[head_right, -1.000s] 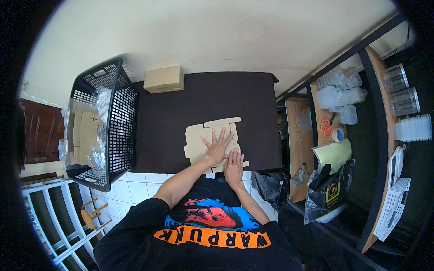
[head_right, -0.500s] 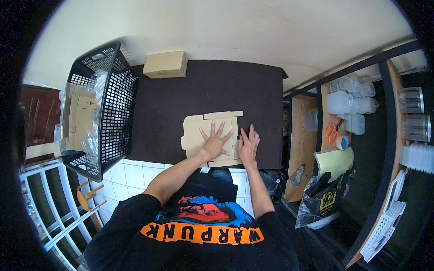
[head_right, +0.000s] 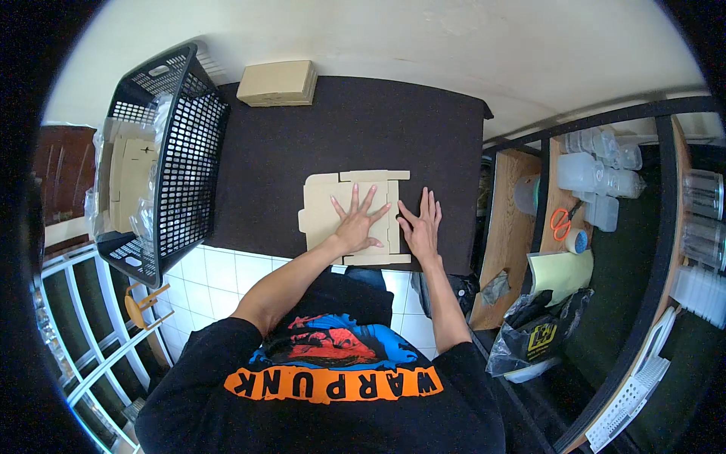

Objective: The recorder is assembling small cardboard boxes from flat sheets and filling them with small packaged items.

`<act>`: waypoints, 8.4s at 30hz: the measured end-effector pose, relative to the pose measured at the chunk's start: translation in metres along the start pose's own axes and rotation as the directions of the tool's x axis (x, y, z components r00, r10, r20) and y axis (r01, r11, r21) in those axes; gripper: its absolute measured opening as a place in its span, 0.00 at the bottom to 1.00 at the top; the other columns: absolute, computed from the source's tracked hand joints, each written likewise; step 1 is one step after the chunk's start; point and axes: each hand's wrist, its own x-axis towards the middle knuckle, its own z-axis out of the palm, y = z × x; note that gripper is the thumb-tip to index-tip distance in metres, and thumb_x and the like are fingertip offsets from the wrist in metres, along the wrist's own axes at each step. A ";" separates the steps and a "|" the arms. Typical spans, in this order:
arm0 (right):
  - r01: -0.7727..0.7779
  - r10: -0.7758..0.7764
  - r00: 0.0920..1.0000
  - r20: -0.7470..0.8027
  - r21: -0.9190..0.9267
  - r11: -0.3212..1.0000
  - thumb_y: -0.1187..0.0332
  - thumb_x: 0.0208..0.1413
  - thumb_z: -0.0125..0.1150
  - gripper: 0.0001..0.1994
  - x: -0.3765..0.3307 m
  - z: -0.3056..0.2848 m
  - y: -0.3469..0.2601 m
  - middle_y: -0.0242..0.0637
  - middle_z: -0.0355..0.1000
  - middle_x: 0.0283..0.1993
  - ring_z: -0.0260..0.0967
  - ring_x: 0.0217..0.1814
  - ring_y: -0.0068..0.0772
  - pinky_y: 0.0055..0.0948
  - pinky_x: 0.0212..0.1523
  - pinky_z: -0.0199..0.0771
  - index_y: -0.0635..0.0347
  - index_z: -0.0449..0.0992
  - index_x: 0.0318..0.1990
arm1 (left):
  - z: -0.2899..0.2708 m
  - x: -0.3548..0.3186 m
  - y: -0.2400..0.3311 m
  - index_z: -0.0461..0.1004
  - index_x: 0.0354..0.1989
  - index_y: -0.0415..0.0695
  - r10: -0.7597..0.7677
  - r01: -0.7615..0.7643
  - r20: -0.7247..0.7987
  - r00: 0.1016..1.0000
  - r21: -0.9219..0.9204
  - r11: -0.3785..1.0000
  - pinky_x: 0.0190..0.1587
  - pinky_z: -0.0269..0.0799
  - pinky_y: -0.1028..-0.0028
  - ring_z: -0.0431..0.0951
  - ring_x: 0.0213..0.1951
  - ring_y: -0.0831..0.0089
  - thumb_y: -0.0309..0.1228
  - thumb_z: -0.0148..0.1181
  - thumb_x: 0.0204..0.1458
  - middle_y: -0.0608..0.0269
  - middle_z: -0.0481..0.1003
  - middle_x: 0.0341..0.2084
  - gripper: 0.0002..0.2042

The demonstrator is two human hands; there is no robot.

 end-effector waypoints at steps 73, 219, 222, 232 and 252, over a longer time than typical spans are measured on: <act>0.062 0.017 0.951 0.308 -0.245 0.968 0.54 0.65 0.64 0.34 0.005 -0.010 0.002 0.59 0.33 0.87 0.26 0.89 0.68 0.83 0.77 0.23 0.34 0.65 0.79 | 0.001 0.026 0.022 0.47 0.84 0.72 -0.185 0.178 -0.084 0.979 -0.084 0.980 0.57 0.14 0.06 0.14 0.79 0.33 0.64 0.82 0.31 0.45 0.22 0.83 0.67; -0.627 0.616 0.775 -0.138 -0.056 0.777 0.38 0.52 0.75 0.57 -0.074 0.027 -0.038 0.69 0.33 0.85 0.26 0.88 0.73 0.84 0.75 0.25 0.48 0.50 0.84 | -0.016 0.021 0.029 0.43 0.84 0.74 -0.221 0.219 0.018 0.975 0.068 0.973 0.56 0.26 0.02 0.20 0.80 0.29 0.63 0.85 0.23 0.44 0.24 0.83 0.73; -0.674 0.665 0.733 -0.143 -0.022 0.739 0.34 0.50 0.74 0.61 -0.070 0.033 -0.038 0.68 0.31 0.86 0.23 0.88 0.74 0.87 0.73 0.21 0.47 0.45 0.84 | -0.018 0.025 0.030 0.44 0.84 0.74 -0.236 0.234 0.027 0.971 0.067 0.970 0.56 0.25 0.02 0.18 0.80 0.31 0.62 0.85 0.25 0.44 0.24 0.83 0.72; -0.741 0.735 0.646 -0.205 0.061 0.669 0.37 0.42 0.82 0.67 0.004 0.033 -0.035 0.71 0.33 0.84 0.24 0.87 0.76 0.91 0.72 0.22 0.40 0.42 0.85 | -0.017 0.022 0.030 0.45 0.83 0.75 -0.230 0.228 0.006 0.973 0.077 0.970 0.57 0.26 0.02 0.20 0.80 0.32 0.60 0.85 0.25 0.45 0.25 0.83 0.71; -0.733 0.733 0.648 -0.207 0.091 0.674 0.50 0.47 0.84 0.58 0.054 0.023 -0.040 0.69 0.32 0.85 0.24 0.88 0.70 0.84 0.76 0.26 0.48 0.49 0.81 | -0.008 0.019 0.027 0.47 0.83 0.78 -0.198 0.199 -0.026 0.980 0.047 0.979 0.59 0.23 0.04 0.18 0.81 0.37 0.60 0.87 0.19 0.50 0.25 0.84 0.73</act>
